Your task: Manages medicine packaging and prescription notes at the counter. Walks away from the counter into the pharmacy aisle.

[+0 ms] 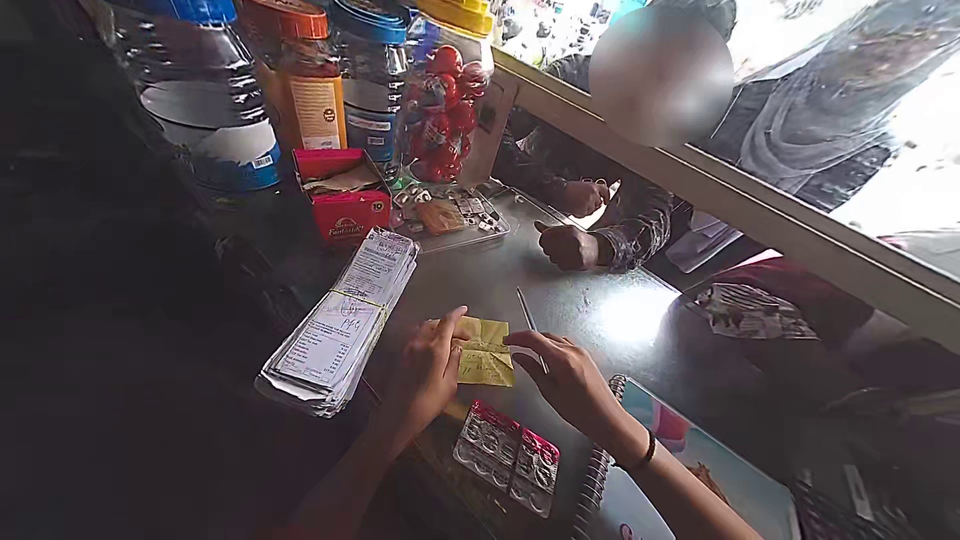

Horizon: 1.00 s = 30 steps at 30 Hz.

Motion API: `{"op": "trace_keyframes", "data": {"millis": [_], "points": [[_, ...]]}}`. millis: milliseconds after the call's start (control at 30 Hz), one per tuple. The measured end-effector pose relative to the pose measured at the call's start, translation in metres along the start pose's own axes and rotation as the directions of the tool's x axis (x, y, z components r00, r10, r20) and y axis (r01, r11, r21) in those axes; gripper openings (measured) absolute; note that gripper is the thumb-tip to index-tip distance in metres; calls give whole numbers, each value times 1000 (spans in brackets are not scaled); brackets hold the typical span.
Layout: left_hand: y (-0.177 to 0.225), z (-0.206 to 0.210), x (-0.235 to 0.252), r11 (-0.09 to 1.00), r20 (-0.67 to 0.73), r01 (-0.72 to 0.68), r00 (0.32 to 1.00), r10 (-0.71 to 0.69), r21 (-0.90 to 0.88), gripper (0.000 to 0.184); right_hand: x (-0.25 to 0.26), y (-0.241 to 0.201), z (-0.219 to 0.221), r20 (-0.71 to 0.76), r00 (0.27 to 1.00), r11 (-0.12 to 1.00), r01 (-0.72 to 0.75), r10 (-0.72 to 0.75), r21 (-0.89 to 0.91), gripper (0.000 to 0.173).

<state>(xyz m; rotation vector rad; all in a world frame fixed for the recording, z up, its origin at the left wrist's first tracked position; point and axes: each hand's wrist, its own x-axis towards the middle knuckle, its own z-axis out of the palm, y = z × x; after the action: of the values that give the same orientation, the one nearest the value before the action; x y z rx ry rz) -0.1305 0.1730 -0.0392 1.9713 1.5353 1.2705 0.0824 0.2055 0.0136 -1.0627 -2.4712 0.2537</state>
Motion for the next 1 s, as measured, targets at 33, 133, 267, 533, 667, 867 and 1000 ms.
{"op": "trace_keyframes", "data": {"millis": [33,133,267,533,667,867,1000], "points": [[0,0,0,1000,16,-7,1000,7,0,46,3,-1,2,48,999,1000,1,-1,6,24],[2,-2,1,999,113,3,994,-8,44,66,12,0,6,231,973,999,-31,27,14,39],[9,-4,3,981,268,44,959,-96,191,79,13,14,9,317,947,994,-82,55,73,56],[2,0,-10,963,22,-269,963,270,-26,50,27,34,-7,394,909,977,-189,136,97,63],[-3,-11,-20,879,278,-417,837,471,-233,81,44,67,-21,421,896,975,-198,140,97,60],[-9,-6,-16,824,468,-500,680,564,-268,114,54,72,-23,188,936,955,-293,296,-44,33],[-11,-6,-19,810,430,-508,687,586,-291,102,48,66,-11,118,924,925,-342,363,-166,26]]}}
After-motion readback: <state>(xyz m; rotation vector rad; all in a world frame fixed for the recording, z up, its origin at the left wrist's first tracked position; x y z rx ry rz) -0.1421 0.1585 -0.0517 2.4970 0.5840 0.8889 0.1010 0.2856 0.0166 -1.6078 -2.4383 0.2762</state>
